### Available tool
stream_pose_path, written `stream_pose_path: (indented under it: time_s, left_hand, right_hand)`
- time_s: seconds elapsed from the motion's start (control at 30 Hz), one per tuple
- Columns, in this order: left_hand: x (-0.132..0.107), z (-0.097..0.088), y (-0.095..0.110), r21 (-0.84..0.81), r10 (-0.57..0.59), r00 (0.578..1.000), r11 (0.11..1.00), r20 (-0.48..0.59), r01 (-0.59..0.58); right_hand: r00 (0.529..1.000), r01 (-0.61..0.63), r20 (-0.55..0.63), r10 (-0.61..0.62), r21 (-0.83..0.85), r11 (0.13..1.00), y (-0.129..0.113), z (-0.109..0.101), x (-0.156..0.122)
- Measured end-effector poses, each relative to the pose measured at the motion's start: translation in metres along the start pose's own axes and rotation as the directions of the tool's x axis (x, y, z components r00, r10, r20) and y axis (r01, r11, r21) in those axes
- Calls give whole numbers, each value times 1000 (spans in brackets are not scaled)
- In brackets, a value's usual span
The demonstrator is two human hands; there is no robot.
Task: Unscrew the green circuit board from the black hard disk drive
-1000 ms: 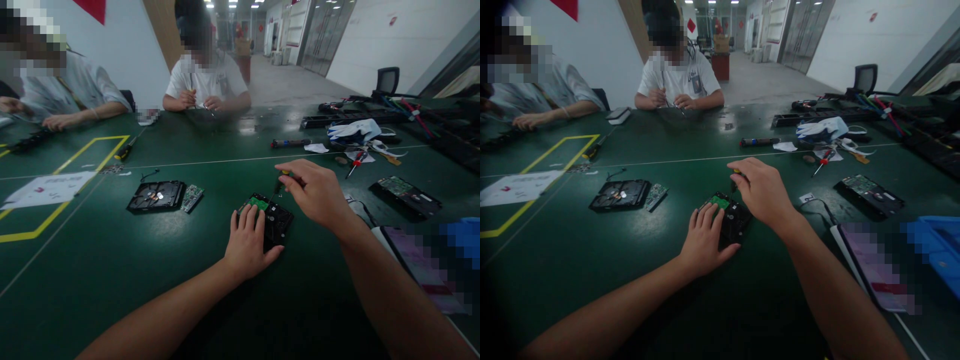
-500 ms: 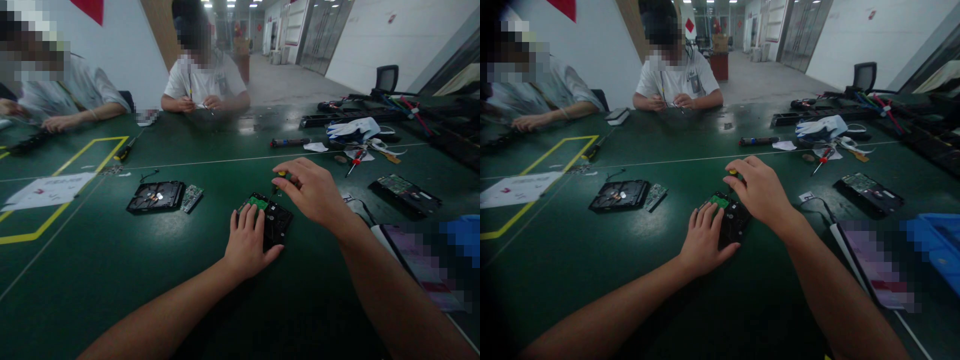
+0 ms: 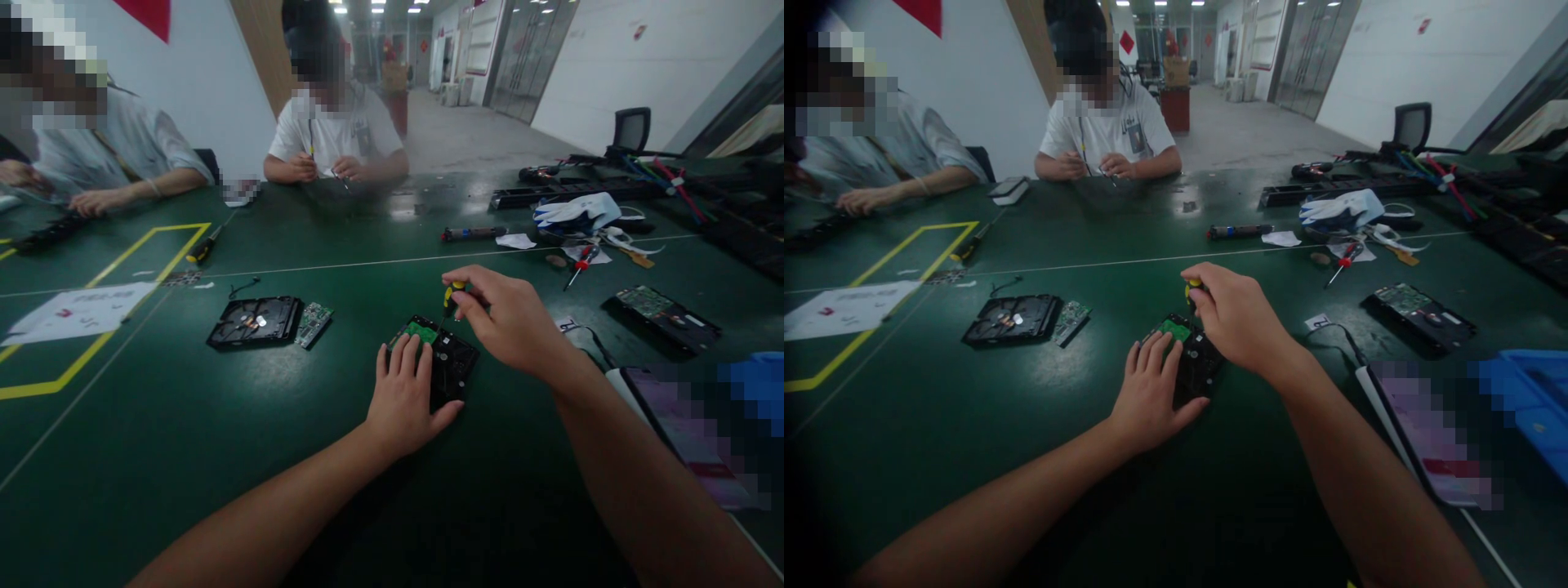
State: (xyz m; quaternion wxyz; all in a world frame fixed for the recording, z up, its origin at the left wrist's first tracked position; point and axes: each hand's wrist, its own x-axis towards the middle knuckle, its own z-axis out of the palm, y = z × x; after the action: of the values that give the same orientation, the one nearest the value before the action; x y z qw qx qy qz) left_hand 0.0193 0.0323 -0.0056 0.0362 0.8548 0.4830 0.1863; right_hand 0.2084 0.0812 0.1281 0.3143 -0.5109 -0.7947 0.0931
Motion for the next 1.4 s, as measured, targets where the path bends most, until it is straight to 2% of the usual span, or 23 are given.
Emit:
stream_pose_path:
  time_s: [0.27,0.47,0.6,0.73,0.93,1.13,1.4]
  left_hand:
    - [1,1,0,-6,-3,1000,1000,4,3]
    - [1,0,0,-5,-2,1000,1000,12,3]
    - [1,-1,0,0,-5,1000,1000,16,5]
    - [1,0,0,-2,0,1000,1000,3,0]
    - [0,-1,0,9,2,1000,1000,13,-2]
    - [0,0,0,8,0,1000,1000,10,-1]
    - [0,1,-1,5,5,1000,1000,13,-5]
  right_hand:
    - [991,137,-12,-137,40,990,0,-1,2]
    - [999,50,-1,-50,16,999,0,0,1]
    - [996,42,-69,-48,-81,996,5,2,2]
    - [995,53,-77,-62,-114,992,5,0,2]
    - [993,110,-40,-112,-59,992,4,2,1]
    - [993,74,-86,-79,-60,995,5,4,2]
    - [1000,22,14,-22,-7,1000,0,2,1]
